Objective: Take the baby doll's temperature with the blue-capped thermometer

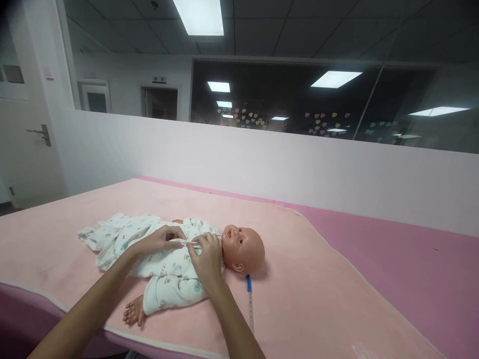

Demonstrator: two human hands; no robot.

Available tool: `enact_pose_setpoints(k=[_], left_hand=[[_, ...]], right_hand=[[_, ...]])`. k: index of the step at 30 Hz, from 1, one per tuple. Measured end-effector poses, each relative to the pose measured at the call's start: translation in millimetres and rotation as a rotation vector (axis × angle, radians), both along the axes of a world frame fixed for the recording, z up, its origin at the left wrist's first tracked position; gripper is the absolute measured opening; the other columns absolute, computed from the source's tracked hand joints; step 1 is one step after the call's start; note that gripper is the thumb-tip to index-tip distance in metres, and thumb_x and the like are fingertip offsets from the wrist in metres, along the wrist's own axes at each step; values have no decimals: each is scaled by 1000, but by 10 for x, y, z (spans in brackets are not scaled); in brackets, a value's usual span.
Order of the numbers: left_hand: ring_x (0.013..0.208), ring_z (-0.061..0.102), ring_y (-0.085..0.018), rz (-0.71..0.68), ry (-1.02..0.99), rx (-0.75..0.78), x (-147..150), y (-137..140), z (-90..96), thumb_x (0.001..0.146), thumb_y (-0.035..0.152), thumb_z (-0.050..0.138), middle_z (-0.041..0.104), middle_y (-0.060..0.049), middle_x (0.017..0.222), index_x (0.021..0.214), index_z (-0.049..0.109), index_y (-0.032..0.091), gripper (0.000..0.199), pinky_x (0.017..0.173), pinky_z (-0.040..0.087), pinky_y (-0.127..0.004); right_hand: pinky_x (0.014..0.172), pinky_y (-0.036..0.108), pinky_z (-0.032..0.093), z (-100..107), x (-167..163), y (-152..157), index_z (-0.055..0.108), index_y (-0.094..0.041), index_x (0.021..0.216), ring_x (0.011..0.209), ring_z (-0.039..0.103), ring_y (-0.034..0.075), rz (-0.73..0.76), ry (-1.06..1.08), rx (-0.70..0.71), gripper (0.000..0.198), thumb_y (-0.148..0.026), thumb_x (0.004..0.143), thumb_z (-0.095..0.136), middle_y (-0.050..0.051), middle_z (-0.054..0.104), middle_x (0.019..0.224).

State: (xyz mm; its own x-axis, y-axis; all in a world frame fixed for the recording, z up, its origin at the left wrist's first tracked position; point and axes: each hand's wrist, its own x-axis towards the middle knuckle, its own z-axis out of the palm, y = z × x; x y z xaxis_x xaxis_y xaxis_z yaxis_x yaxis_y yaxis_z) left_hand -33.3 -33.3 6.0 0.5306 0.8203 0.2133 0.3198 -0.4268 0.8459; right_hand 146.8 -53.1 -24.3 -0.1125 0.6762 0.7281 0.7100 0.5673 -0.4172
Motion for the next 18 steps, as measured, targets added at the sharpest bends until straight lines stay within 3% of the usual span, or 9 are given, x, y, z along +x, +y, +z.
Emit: enact_pose_setpoints(k=[12,18], left_hand=[[59,38,-7,-28,-11,-43,-9,24,-11,66,44,60,45,1,60,82,61,12,36,56,30,-21],[59,39,-7,-29,2,-36,-7,27,-1,66,42,61,48,1,60,81,63,13,33,55,29,-20]], right_hand=[[69,29,34,-3,-45,19,53,-19,65,74,47,16,-55,-4,36,15,-28,76,55,1,56,71],[70,30,32,-9,-50,25,52,-19,65,76,45,17,-57,3,-14,15,-29,76,55,1,56,72]])
